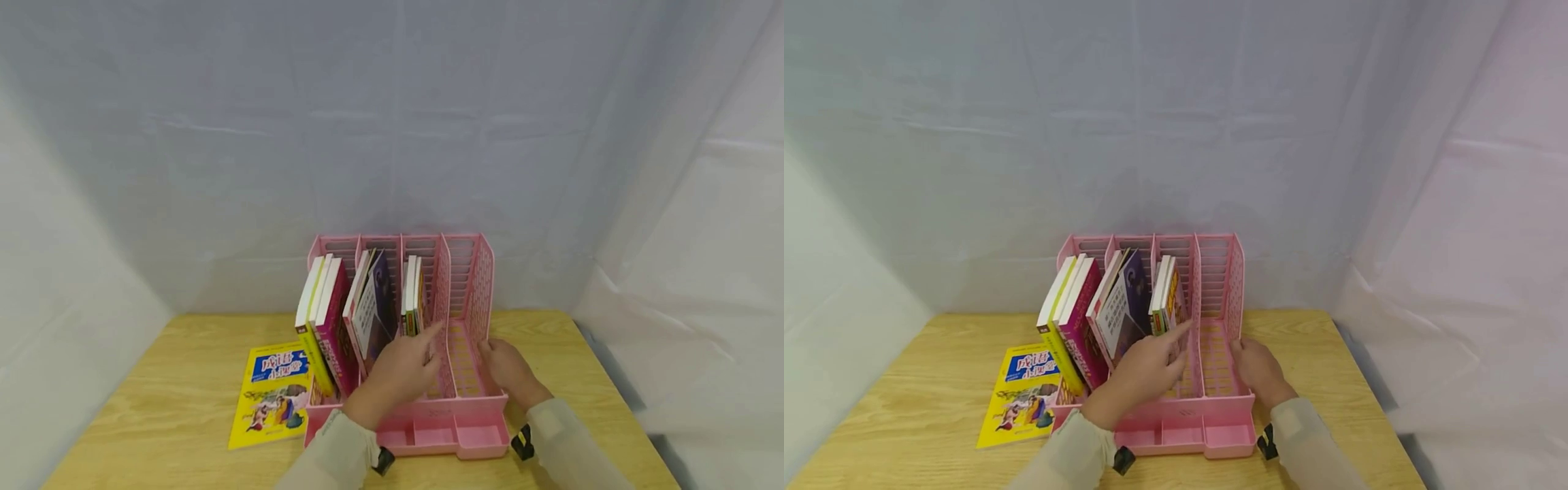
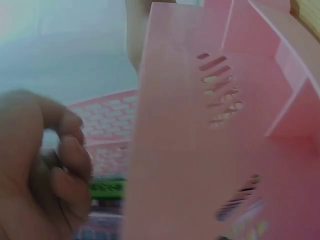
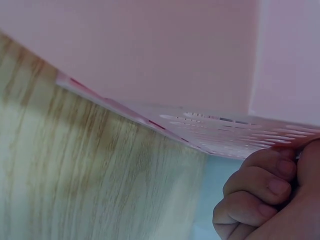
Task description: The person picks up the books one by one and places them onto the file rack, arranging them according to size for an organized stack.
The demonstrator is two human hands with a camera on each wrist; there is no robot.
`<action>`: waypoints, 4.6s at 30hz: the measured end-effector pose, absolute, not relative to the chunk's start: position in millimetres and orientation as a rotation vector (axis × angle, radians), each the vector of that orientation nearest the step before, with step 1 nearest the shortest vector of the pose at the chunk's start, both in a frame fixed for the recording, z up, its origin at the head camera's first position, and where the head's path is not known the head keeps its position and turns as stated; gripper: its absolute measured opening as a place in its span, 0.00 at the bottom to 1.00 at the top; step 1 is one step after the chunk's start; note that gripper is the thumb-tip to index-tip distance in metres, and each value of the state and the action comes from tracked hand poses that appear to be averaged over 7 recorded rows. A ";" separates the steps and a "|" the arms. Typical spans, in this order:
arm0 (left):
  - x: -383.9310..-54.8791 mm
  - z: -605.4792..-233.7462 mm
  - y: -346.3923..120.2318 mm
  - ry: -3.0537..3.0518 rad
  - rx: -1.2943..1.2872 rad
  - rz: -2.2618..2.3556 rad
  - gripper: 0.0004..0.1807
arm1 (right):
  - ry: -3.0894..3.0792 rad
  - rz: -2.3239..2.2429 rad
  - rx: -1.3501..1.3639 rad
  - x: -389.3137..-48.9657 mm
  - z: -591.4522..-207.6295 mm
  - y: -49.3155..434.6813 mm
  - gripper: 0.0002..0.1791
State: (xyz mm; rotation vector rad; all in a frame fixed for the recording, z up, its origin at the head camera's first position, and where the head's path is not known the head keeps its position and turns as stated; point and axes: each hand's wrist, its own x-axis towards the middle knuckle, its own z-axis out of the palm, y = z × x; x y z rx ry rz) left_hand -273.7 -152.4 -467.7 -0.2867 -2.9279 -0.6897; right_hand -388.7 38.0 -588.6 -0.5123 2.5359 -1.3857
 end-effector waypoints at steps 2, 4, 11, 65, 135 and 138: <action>-274.7 -473.3 -155.3 -2.943 -0.140 -0.697 0.35 | 2.518 -1.401 -0.517 -389.6 -588.7 37.8 0.29; -274.1 -478.6 -159.8 -2.914 -0.037 -0.700 0.37 | 2.503 -1.401 -0.515 -389.5 -587.9 36.2 0.30; -269.9 -488.2 -168.3 -2.872 -0.050 -0.676 0.39 | 2.507 -1.388 -0.494 -388.9 -585.2 31.1 0.30; -162.0 -473.6 -370.3 -2.954 1.162 -0.686 0.59 | 2.547 -1.298 -0.523 -388.7 -582.3 39.7 0.31; -158.6 -469.9 -339.1 -2.612 0.587 -1.081 0.36 | 2.592 -1.286 -0.522 -388.3 -588.3 38.1 0.30; -157.9 -475.6 -336.4 -2.622 0.605 -1.029 0.41 | 2.588 -1.279 -0.526 -388.3 -587.4 36.7 0.30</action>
